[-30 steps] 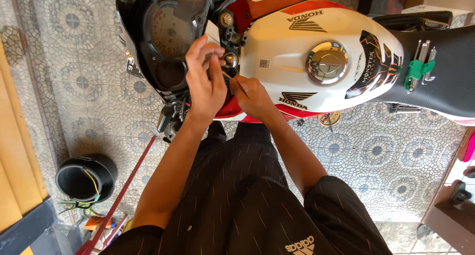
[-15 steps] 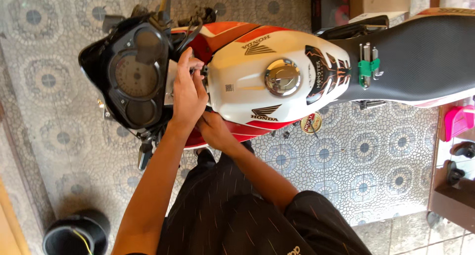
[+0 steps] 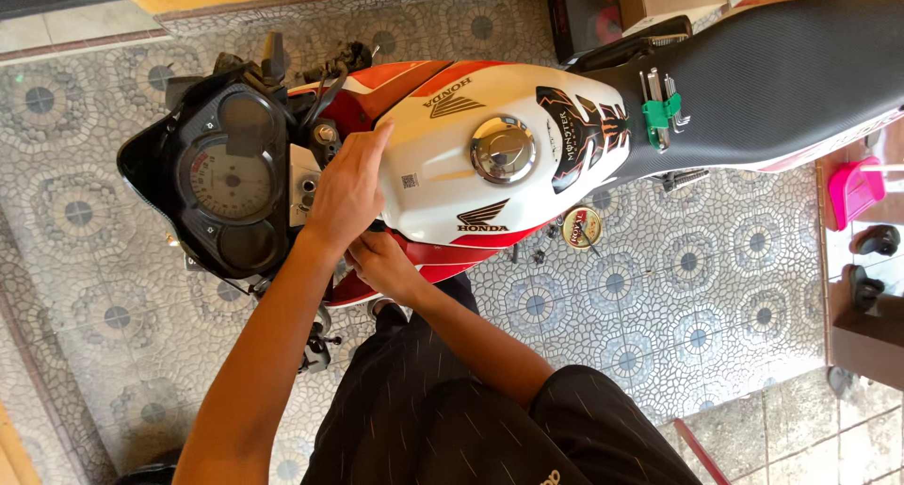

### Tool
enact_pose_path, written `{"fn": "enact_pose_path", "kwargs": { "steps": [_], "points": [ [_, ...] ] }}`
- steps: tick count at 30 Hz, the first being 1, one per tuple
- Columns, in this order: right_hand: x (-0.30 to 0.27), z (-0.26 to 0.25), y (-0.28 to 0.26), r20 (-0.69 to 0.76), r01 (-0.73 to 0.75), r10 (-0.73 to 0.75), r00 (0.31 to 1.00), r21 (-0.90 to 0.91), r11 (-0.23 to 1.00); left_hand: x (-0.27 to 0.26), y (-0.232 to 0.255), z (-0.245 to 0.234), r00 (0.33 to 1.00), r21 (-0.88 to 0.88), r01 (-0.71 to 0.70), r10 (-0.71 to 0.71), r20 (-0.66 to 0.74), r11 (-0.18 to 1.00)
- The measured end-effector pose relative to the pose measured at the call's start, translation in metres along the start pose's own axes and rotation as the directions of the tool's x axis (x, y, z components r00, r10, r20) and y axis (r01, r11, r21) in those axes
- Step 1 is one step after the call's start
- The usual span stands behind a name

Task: The person assembles components of a motorcycle's front end, using an Allen key to tighten bolts near the ignition and handlebar area, and then cleans their hands with a cloth.

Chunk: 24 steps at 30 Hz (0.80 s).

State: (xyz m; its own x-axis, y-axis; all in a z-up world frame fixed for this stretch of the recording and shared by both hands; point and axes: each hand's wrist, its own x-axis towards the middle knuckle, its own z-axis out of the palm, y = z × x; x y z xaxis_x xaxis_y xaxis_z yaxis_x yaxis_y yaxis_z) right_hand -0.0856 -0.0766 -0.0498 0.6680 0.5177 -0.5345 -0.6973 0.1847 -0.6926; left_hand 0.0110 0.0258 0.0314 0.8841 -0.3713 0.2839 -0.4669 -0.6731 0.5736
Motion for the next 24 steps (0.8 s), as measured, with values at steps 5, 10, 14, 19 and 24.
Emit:
{"fn": "enact_pose_path", "kwargs": {
  "steps": [5,10,14,19,24],
  "points": [
    [-0.001,-0.003,0.000,0.111,-0.143,0.115,0.987,0.292,0.946,-0.008,-0.001,0.003,0.998,-0.163,0.019,-0.028,-0.051,0.986],
    [0.001,-0.012,-0.011,0.362,-0.222,0.059,0.930,0.428,0.876,-0.019,-0.004,0.000,0.991,-0.420,0.124,-0.130,0.016,0.899],
    [-0.007,-0.003,-0.013,0.297,-0.201,0.063,0.953,0.461,0.864,-0.023,-0.003,-0.003,0.999,-0.373,0.054,-0.052,0.014,0.926],
    [-0.009,0.020,0.003,0.167,-0.171,0.086,0.982,0.609,0.774,-0.024,-0.005,-0.004,0.999,-0.359,0.047,-0.046,0.013,0.932],
    [-0.006,0.043,0.012,0.087,-0.050,-0.014,0.996,0.687,0.725,-0.021,-0.009,-0.004,0.982,-0.462,0.189,-0.165,0.094,0.867]
  ]
}}
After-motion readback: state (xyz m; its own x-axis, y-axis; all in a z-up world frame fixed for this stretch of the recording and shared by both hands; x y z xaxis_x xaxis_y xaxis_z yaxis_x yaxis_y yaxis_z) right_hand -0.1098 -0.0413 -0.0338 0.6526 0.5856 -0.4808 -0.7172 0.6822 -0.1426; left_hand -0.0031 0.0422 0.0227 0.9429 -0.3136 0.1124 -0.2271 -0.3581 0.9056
